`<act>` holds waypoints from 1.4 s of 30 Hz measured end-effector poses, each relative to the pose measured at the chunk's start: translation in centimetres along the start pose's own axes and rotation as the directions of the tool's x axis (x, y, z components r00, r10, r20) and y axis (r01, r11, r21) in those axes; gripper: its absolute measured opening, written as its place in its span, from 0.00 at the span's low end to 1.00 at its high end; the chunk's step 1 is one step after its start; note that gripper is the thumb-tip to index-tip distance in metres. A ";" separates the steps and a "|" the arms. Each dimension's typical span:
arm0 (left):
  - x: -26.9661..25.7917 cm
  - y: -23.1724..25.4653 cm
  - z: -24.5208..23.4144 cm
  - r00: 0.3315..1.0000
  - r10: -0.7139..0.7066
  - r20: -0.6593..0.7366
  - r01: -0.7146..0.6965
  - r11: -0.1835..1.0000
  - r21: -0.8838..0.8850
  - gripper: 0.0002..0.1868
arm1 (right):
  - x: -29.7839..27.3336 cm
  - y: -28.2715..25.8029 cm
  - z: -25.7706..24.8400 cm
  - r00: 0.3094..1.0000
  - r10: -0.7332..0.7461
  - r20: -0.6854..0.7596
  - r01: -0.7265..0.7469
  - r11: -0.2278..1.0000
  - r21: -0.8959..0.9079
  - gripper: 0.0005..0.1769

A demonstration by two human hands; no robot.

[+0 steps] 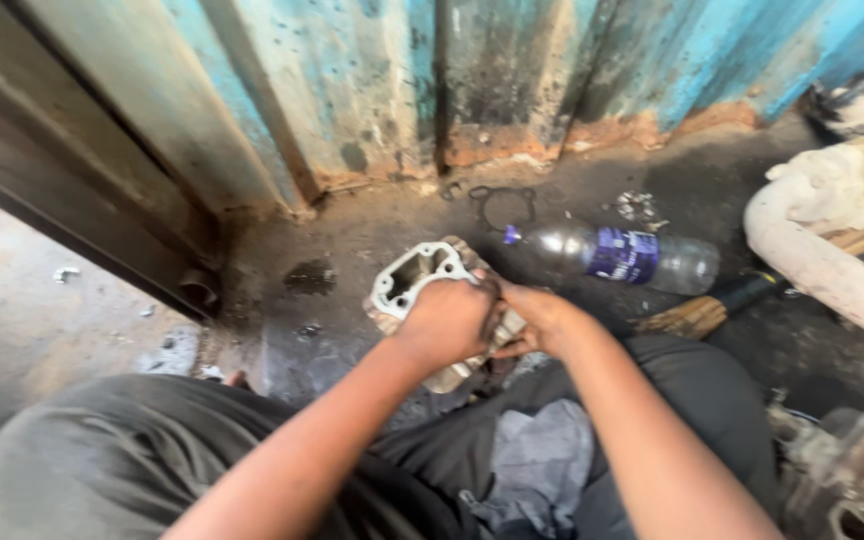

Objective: The person sits on the floor and cleans a metal engine cylinder head using a grey cloth. They wipe the exterior surfaces and the central bore of the part, occasionally rotating it to access different areas. A plastic bottle and other engine components are visible nearby.

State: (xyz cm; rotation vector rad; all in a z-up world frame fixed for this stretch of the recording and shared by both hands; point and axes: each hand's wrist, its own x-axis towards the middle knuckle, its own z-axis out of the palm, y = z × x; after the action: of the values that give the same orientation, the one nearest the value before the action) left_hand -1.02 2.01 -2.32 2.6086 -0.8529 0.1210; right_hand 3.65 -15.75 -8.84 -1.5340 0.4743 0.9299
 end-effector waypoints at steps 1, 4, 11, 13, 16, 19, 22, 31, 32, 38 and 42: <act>0.1 0.1 0.1 1.000 0.008 0.003 -0.008 1.000 -0.012 0.15 | 0.3 0.3 -0.3 1.000 -0.008 -0.010 0.009 0.999 0.038 0.41; 0.0 0.8 -0.1 1.000 0.000 -0.017 0.000 0.999 -0.048 0.18 | -0.1 1.3 0.3 0.989 -0.076 -0.127 0.086 0.993 0.075 0.40; 0.6 1.2 -1.8 1.000 -0.015 0.022 0.017 0.997 -0.069 0.15 | -4.2 -0.8 1.7 0.970 -0.093 -0.225 0.110 0.992 0.062 0.36; 0.7 1.0 -1.8 0.999 -0.013 0.053 0.017 0.996 -0.088 0.16 | -4.1 -0.8 1.7 0.965 -0.087 -0.247 0.107 0.992 0.069 0.38; 0.6 0.6 -1.7 0.996 0.006 0.092 0.002 0.996 -0.089 0.16 | -3.6 -0.4 1.8 0.964 -0.112 -0.240 0.131 0.989 0.063 0.38; 0.3 0.5 -1.4 0.997 0.006 0.071 -0.001 0.997 -0.076 0.16 | -3.4 -0.2 1.6 0.968 -0.149 -0.203 0.164 0.985 0.055 0.40; 0.2 0.6 -1.5 1.000 -0.008 0.021 0.010 0.994 -0.112 0.15 | -3.2 -0.3 2.0 0.939 -0.160 -0.305 0.184 0.982 0.052 0.36; 2.5 0.4 -2.0 0.991 0.129 0.035 -0.126 0.990 -0.067 0.14 | -2.8 -0.5 1.4 0.892 -0.218 -0.396 0.295 0.945 0.144 0.33; 2.9 0.3 -1.8 0.988 0.137 0.069 -0.135 0.990 -0.031 0.14 | -2.4 -0.4 1.1 0.890 -0.230 -0.394 0.311 0.938 0.152 0.33; 4.5 -2.8 -2.2 0.876 0.444 0.188 -0.473 0.867 0.155 0.12 | 0.0 1.9 0.7 0.786 -0.450 -0.423 0.505 0.863 0.020 0.36; 4.9 -1.8 -3.4 0.920 0.359 0.159 -0.386 0.901 0.199 0.12 | -0.5 -0.7 1.0 0.853 -0.314 -0.417 0.362 0.931 0.038 0.32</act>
State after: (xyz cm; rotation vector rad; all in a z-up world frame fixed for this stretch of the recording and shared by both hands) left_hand 4.16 1.94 1.18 2.6441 -1.4582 0.1781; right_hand 3.60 -14.75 -7.99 -1.6404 0.5176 0.2989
